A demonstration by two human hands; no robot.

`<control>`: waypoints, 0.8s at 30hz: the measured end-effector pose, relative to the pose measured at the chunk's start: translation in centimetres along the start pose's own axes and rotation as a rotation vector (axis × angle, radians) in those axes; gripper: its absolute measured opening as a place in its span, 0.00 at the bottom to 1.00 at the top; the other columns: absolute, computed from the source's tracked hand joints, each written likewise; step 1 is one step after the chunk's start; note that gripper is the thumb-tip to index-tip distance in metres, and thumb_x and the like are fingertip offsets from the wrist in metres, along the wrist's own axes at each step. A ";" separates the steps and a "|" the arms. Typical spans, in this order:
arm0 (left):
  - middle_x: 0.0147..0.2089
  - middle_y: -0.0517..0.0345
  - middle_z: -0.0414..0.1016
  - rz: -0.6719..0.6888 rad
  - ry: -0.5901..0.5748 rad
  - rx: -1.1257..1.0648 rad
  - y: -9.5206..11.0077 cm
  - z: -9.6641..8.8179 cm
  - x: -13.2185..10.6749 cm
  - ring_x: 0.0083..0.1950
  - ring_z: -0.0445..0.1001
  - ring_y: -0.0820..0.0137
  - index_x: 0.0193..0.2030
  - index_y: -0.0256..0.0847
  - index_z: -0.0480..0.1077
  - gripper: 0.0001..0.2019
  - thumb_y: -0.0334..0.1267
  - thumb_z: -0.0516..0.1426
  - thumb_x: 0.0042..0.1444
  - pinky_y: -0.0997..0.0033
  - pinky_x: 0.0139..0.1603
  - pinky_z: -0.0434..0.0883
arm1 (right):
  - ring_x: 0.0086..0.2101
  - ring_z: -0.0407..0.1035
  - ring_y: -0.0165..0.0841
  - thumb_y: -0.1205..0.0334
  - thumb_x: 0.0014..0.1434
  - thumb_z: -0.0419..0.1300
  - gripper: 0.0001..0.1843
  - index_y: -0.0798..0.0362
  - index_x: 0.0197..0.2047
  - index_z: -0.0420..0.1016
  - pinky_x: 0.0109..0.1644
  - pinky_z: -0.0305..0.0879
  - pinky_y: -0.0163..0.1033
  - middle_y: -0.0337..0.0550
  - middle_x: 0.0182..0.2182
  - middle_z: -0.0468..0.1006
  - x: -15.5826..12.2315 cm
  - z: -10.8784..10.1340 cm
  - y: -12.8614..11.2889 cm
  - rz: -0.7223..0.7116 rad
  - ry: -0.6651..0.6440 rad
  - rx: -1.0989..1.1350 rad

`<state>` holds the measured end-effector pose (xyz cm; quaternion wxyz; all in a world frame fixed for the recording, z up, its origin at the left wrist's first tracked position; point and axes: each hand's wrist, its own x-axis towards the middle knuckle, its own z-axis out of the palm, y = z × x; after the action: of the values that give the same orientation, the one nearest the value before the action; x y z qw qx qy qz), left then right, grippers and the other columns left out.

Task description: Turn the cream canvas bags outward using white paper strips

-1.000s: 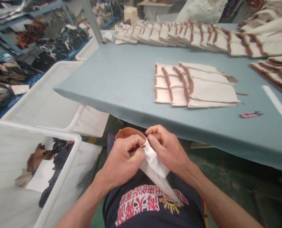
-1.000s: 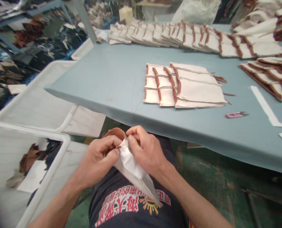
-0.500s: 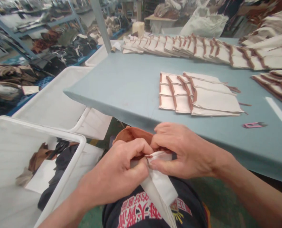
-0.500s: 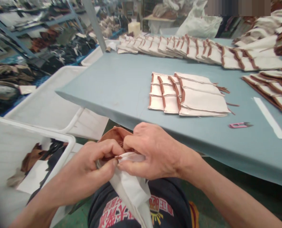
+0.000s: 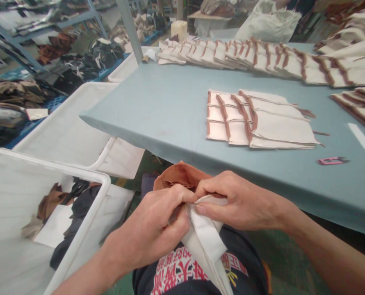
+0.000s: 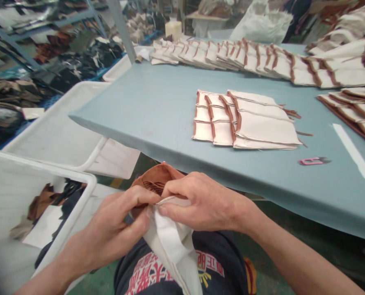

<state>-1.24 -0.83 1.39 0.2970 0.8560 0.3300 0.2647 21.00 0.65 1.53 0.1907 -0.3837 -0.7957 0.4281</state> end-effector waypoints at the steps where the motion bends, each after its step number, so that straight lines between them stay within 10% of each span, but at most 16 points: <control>1: 0.38 0.66 0.78 0.010 0.002 0.010 -0.1 0.1 -0.1 0.36 0.77 0.78 0.47 0.44 0.66 0.14 0.21 0.51 0.62 0.80 0.38 0.68 | 0.23 0.58 0.25 0.66 0.62 0.58 0.09 0.53 0.30 0.74 0.28 0.49 0.33 0.30 0.22 0.65 -0.1 0.3 0.1 0.009 0.017 0.008; 8: 0.38 0.62 0.80 0.007 0.013 0.067 -0.5 0.6 -0.1 0.37 0.79 0.74 0.47 0.43 0.67 0.13 0.22 0.51 0.63 0.77 0.40 0.72 | 0.22 0.56 0.25 0.66 0.56 0.54 0.09 0.53 0.25 0.69 0.28 0.49 0.33 0.32 0.20 0.65 -0.2 2.2 -0.1 0.093 0.225 0.047; 16: 0.41 0.49 0.81 0.414 0.161 0.050 -2.2 2.0 0.1 0.39 0.79 0.67 0.53 0.36 0.67 0.11 0.24 0.50 0.67 0.68 0.41 0.76 | 0.22 0.51 0.25 0.57 0.54 0.60 0.12 0.52 0.24 0.66 0.23 0.47 0.31 0.32 0.20 0.61 -1.0 4.8 0.1 0.170 0.346 0.709; 24: 0.37 0.53 0.75 0.488 0.307 0.031 -3.9 4.5 0.2 0.33 0.71 0.69 0.56 0.37 0.68 0.12 0.34 0.47 0.73 0.71 0.34 0.70 | 0.20 0.49 0.23 0.42 0.52 0.70 0.24 0.53 0.28 0.66 0.22 0.47 0.29 0.31 0.20 0.61 -1.8 6.9 0.7 0.223 0.270 1.299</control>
<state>0.20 0.24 -4.28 0.1577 0.8645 0.1593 0.4499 18.05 -4.23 -2.88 0.4353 -0.3211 -0.3016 0.7852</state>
